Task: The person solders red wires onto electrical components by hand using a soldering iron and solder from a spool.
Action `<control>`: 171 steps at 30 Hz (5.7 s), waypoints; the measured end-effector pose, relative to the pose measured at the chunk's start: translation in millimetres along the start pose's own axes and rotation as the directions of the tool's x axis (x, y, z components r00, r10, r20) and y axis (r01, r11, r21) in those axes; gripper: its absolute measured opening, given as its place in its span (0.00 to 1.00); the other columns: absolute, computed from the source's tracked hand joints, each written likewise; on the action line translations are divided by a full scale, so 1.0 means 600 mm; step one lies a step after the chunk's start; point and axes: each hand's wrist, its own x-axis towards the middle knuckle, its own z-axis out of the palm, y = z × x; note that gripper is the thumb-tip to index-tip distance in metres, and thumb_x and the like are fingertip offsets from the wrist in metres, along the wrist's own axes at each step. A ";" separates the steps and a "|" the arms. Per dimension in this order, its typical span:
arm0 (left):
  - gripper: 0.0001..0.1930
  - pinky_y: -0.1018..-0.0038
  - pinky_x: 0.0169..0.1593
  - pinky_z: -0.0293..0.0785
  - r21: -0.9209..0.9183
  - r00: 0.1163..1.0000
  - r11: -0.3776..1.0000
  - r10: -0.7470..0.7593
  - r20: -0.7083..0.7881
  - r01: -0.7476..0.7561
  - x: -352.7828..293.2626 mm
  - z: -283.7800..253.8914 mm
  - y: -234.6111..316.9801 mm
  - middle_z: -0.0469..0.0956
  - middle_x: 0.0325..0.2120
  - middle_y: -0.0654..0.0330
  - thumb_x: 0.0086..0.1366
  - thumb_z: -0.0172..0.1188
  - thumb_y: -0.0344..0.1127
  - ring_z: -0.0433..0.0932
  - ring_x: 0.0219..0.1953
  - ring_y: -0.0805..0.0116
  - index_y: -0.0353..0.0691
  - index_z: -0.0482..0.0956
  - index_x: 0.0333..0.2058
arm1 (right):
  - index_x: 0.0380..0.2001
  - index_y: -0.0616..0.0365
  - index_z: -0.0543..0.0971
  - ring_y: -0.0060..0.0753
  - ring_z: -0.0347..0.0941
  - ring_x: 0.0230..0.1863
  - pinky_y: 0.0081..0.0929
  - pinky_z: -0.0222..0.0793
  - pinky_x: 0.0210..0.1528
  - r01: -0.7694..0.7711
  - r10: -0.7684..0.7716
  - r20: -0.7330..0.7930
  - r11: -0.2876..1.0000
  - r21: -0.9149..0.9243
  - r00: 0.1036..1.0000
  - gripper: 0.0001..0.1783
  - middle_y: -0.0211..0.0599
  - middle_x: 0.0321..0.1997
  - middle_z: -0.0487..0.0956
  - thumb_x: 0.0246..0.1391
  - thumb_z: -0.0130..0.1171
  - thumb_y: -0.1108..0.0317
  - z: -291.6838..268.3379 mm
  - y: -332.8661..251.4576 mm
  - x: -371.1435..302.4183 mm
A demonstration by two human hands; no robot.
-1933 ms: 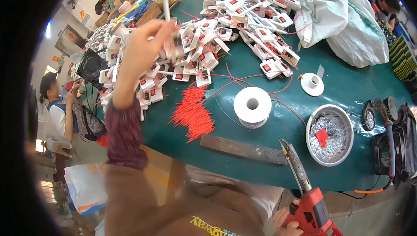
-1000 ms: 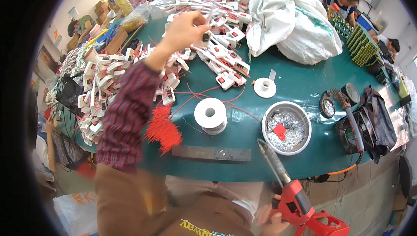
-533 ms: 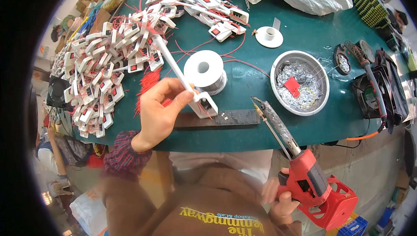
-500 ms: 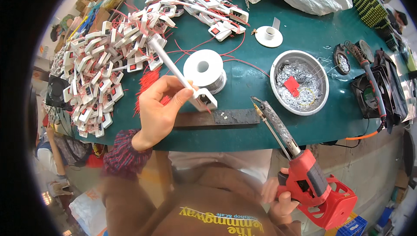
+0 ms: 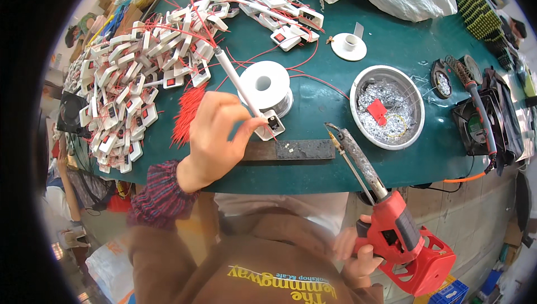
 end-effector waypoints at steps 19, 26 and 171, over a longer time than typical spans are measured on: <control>0.12 0.69 0.34 0.71 -0.022 0.959 0.975 0.219 0.179 -0.219 -0.010 0.015 0.009 0.69 0.36 0.54 0.40 0.61 0.16 0.71 0.34 0.59 0.31 0.74 0.28 | 0.51 0.69 0.59 0.21 0.57 0.06 0.20 0.56 0.12 -0.050 0.050 -0.046 0.999 -0.003 0.998 0.31 0.25 0.09 0.62 0.61 0.46 0.49 -0.006 0.000 0.001; 0.12 0.69 0.34 0.71 -0.042 0.978 0.991 0.131 0.164 -0.126 -0.006 0.012 0.023 0.70 0.35 0.54 0.40 0.60 0.16 0.71 0.33 0.59 0.30 0.73 0.27 | 0.51 0.70 0.60 0.21 0.57 0.06 0.21 0.56 0.13 -0.076 0.075 -0.016 0.944 -0.320 0.997 0.40 0.25 0.08 0.62 0.55 0.52 0.40 -0.058 0.020 -0.023; 0.34 0.64 0.36 0.68 0.225 0.731 0.738 -0.670 0.130 0.636 0.173 -0.208 -0.192 0.75 0.24 0.47 0.64 0.42 0.63 0.74 0.29 0.54 0.32 0.77 0.27 | 0.53 0.69 0.59 0.23 0.54 0.05 0.21 0.54 0.10 -0.052 0.052 -0.035 0.999 0.005 0.998 0.34 0.28 0.07 0.60 0.60 0.45 0.46 -0.033 0.017 -0.006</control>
